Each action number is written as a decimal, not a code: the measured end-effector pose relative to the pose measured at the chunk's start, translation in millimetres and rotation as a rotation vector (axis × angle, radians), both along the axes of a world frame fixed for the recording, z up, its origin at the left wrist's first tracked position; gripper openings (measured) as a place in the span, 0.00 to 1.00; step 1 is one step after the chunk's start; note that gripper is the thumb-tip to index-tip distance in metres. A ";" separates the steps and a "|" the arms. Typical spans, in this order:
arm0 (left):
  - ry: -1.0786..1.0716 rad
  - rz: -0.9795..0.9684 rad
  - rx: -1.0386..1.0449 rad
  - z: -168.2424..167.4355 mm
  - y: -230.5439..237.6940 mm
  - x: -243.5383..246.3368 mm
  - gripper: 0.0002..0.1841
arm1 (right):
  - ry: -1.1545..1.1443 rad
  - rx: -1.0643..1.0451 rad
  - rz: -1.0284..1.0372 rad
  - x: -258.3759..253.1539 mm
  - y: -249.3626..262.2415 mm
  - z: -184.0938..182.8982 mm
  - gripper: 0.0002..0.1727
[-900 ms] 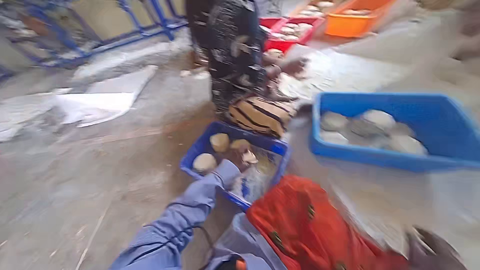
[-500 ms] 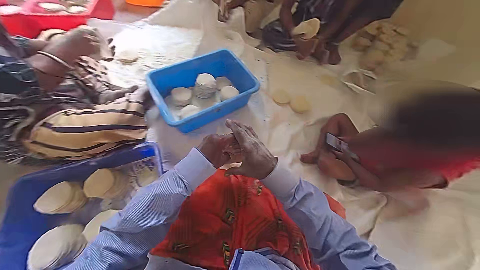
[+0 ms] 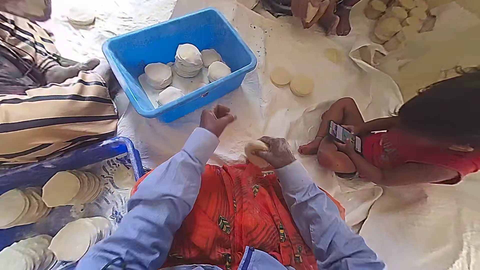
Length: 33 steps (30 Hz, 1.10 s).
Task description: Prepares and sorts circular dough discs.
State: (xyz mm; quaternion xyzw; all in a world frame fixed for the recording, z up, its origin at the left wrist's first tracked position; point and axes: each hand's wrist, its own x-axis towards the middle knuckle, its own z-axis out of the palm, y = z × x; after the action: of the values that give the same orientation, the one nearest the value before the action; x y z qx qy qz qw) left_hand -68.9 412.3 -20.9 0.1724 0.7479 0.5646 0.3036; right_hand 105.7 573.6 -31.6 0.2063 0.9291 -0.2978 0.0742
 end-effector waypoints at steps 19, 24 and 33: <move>-0.635 0.193 0.080 -86.0 48.4 28.2 0.37 | 0.154 -0.032 -0.434 -47.5 -16.7 -87.8 0.30; -0.641 0.261 0.105 -82.6 49.1 24.1 0.37 | 0.271 0.006 -0.460 -45.7 -28.0 -82.7 0.31; -0.601 0.219 0.133 -81.4 46.6 27.7 0.42 | 0.157 -0.015 -0.401 -47.9 -30.7 -83.5 0.29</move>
State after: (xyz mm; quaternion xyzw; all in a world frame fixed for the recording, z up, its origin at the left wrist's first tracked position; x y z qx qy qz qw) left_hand -41.3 458.9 -102.3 -0.0640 0.6002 0.6672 0.4364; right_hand 57.8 542.8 -115.1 0.3628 0.8702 -0.3285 -0.0576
